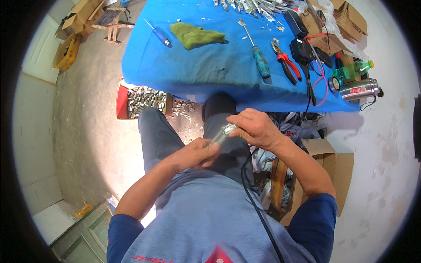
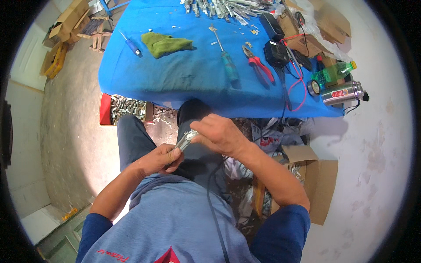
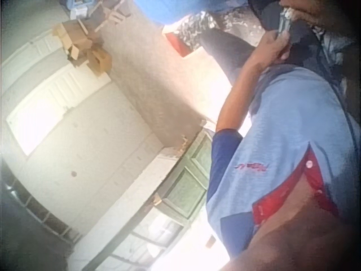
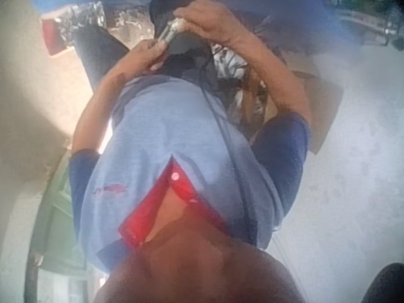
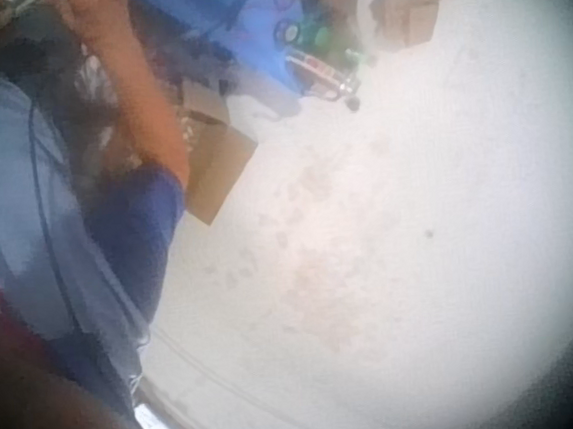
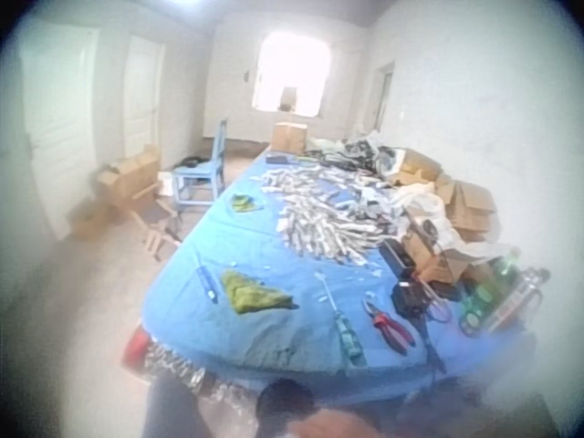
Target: The person uses a screwdriver and pliers to pry apart a metal component over a blue table covered with various metal parts and tools.
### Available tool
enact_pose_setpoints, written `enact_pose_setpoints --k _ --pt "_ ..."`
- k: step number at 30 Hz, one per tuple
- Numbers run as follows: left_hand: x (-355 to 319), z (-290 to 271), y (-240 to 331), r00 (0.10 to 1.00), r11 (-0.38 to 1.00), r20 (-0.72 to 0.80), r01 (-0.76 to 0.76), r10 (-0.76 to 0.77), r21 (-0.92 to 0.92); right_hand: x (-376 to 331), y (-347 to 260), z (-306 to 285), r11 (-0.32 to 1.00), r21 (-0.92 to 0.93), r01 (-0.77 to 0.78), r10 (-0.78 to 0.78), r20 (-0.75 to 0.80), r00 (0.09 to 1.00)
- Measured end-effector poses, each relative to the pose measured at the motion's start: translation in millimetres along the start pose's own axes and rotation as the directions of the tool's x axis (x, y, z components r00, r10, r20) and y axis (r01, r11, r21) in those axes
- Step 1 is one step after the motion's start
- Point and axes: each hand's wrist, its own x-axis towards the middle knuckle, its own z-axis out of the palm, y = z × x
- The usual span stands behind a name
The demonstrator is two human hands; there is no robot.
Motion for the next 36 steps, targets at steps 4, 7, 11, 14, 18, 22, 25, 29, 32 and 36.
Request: enact_pose_setpoints --k 4,7,11,14,18,22,25,29,32,36 --pt "2.8 1.9 -0.4 1.000 0.999 -0.006 0.005 -0.005 0.049 -3.6 1.5 -7.0 0.980 0.134 -0.145 0.124 0.153 0.980" --pt "-0.4 3.7 -0.1 0.999 0.995 -0.028 0.021 -0.018 0.093 -7.9 -4.7 -4.3 0.959 0.176 -0.221 0.196 0.146 0.970" --pt "5.2 5.0 -8.9 0.997 0.996 -0.067 -0.044 0.050 0.083 -4.6 -2.3 -0.4 0.972 0.183 -0.146 0.138 0.055 0.989" --pt "4.4 3.6 -8.0 0.994 0.994 -0.087 -0.055 0.064 0.099 -2.1 -5.8 -3.8 0.979 0.148 -0.138 0.127 0.087 0.988" --pt "5.1 3.1 -17.1 0.986 0.971 -0.123 -0.087 0.116 0.221 2.2 -13.9 -15.5 0.990 0.082 -0.111 0.092 0.206 0.974" --pt "10.8 4.4 -15.4 0.970 0.917 -0.176 -0.089 0.169 0.388 5.1 -12.3 -15.1 0.973 0.161 -0.165 0.142 0.148 0.979" --pt "14.4 6.9 -7.6 0.960 0.881 -0.194 -0.090 0.200 0.464 8.9 -10.6 -19.2 0.943 0.171 -0.284 0.235 0.258 0.937" --pt "13.9 8.5 -10.2 0.962 0.870 -0.192 -0.078 0.194 0.487 9.0 -10.4 -19.9 0.896 0.265 -0.356 0.269 0.313 0.911" --pt "13.0 9.2 -9.2 0.959 0.878 -0.197 -0.091 0.205 0.470 6.5 -8.9 -13.6 0.874 0.321 -0.364 0.262 0.319 0.911" --pt "17.5 8.5 -1.5 0.953 0.855 -0.217 -0.072 0.210 0.513 13.6 -15.9 -16.4 0.795 0.361 -0.487 0.328 0.418 0.847"
